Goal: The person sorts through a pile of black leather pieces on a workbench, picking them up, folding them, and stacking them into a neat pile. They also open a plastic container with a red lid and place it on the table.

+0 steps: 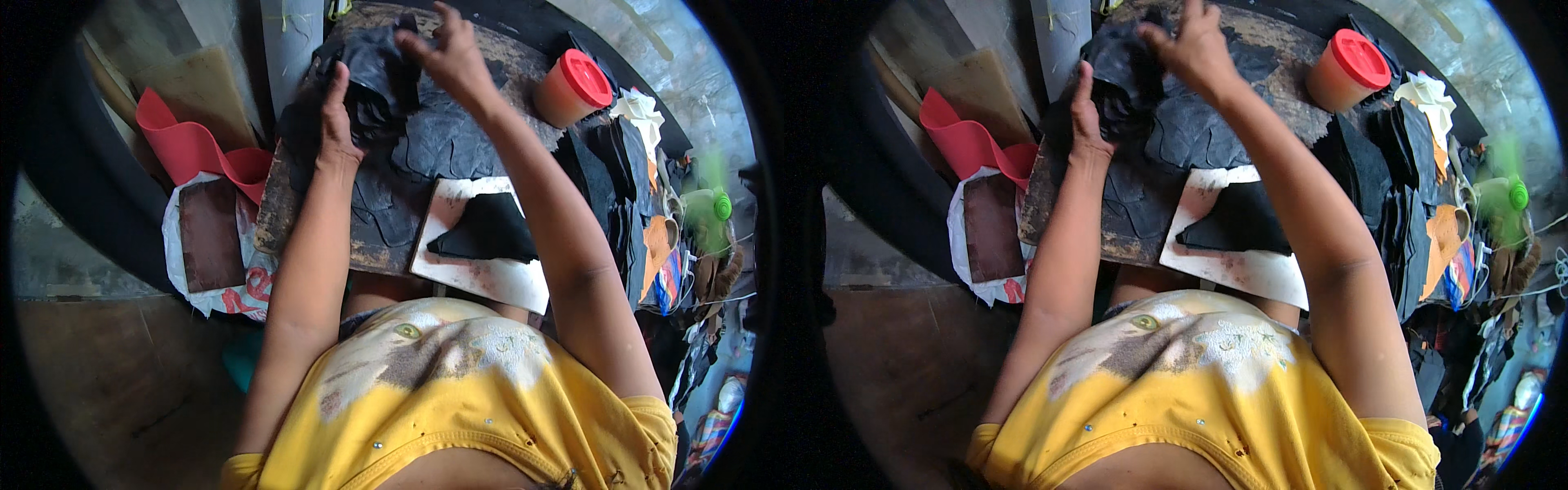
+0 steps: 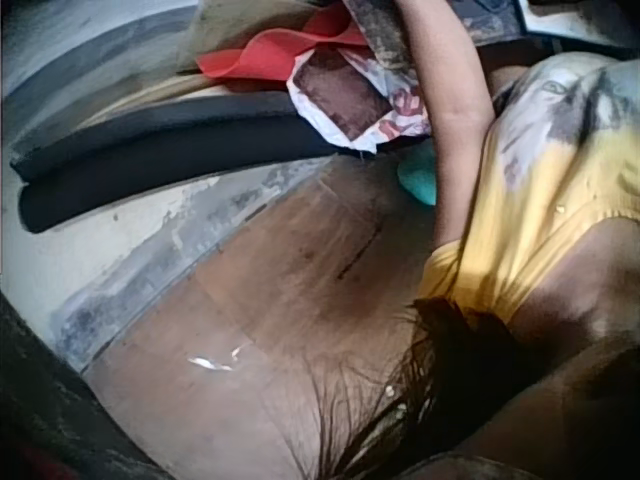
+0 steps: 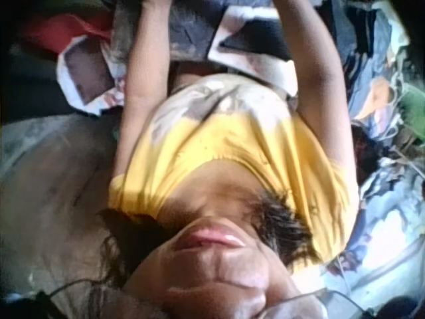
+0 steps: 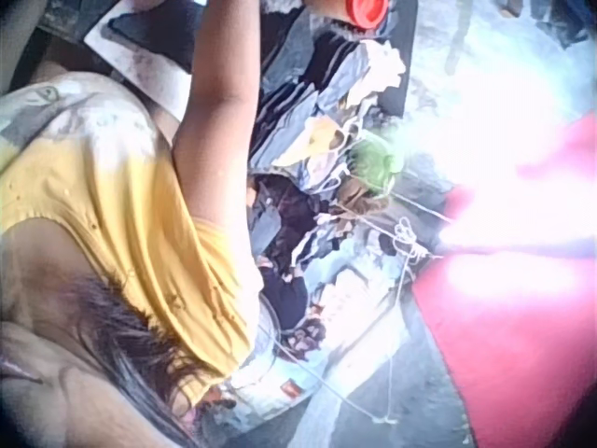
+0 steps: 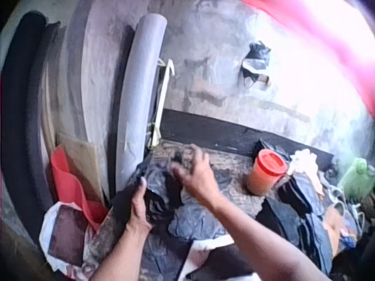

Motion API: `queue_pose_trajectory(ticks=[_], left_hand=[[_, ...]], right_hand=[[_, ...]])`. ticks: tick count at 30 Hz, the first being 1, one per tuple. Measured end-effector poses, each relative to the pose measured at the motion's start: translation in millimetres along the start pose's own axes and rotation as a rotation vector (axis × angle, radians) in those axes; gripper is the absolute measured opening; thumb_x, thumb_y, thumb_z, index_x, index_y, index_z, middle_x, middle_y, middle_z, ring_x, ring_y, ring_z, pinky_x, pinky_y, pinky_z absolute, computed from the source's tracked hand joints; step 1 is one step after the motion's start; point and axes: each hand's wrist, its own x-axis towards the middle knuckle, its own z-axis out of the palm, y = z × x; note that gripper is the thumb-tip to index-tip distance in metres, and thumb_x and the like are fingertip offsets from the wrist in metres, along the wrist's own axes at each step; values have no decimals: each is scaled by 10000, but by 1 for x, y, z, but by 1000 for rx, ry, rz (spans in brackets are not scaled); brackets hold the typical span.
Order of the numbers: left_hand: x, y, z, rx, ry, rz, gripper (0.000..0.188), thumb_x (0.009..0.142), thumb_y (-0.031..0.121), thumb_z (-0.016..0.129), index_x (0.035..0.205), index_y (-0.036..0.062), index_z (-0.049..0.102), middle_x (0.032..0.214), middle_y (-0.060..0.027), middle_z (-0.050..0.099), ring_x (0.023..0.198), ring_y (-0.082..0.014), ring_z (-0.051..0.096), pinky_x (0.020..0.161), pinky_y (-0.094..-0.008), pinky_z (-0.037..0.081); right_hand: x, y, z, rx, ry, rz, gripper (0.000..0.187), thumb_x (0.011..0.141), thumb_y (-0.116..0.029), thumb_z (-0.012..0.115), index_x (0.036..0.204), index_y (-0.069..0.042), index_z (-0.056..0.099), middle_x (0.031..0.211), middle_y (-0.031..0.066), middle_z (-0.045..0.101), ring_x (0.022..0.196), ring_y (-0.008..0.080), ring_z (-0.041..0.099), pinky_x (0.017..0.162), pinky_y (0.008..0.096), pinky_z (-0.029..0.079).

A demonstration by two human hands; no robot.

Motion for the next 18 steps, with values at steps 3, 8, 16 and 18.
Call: queue_pose_trajectory(ticks=[3,8,16,18], left_hand=[[3,4,-6,-203,-48,42,670,882,543,523,1313,34,455,1263,-197,535,1123,-415,544,833,-526,524],[7,9,-14,-396,-170,36,822,805,573,614,1356,11,376,1332,-247,434,1166,-506,462,828,-533,529],[8,9,-18,-323,-140,3,855,795,572,625,1370,-2,357,1337,-264,424,1209,-495,435,845,-549,522],[9,9,-18,-298,-155,15,861,793,570,629,1371,-7,355,1338,-264,424,1201,-495,445,852,-553,518]], right_hand=[[3,30,-18,111,-423,200,593,836,-386,690,1233,11,500,991,227,642,860,332,651,723,370,519],[-44,48,-34,-239,-970,238,674,723,-367,776,1260,-46,527,1252,254,516,1143,416,531,919,433,480],[-46,43,-47,-4,-939,213,551,753,-240,745,1201,6,539,1223,246,542,1138,360,546,983,380,434],[-46,42,-50,53,-916,233,520,772,-223,722,1202,7,542,1213,236,560,1137,353,549,989,382,428]])
